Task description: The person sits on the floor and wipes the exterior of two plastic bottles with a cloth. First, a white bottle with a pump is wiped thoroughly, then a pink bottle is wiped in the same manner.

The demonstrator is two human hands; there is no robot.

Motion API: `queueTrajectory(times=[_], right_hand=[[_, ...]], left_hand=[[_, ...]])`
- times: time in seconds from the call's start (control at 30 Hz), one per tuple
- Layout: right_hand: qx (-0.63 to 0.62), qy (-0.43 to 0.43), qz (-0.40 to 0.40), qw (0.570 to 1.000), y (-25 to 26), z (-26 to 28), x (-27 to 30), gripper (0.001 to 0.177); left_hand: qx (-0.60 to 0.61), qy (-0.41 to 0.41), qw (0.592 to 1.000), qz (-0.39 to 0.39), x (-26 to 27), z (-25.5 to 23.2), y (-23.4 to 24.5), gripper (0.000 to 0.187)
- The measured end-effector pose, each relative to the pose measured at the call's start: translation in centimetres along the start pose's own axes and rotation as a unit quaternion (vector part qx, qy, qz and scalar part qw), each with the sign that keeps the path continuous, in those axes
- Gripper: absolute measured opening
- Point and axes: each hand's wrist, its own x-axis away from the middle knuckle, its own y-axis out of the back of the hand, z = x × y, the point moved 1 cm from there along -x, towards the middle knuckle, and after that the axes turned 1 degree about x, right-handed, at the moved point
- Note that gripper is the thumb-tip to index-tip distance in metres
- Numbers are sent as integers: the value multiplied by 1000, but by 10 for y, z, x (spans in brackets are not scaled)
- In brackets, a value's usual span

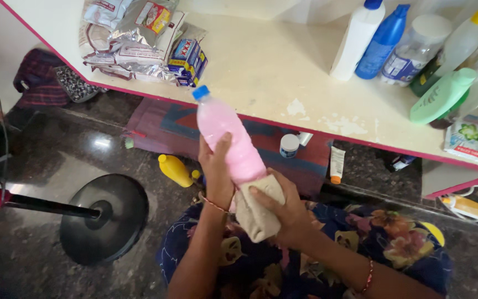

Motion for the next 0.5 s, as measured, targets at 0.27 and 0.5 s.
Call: queueTrajectory(times=[0.27, 0.5], right_hand=[[-552, -531, 88, 638, -14, -61, 23, 82], [-403, -313, -35, 859, 7, -52, -8, 80]], left_hand=[[208, 237, 939, 137, 25, -4, -24, 69], [-95, 144, 981, 91, 24, 10, -41, 63]])
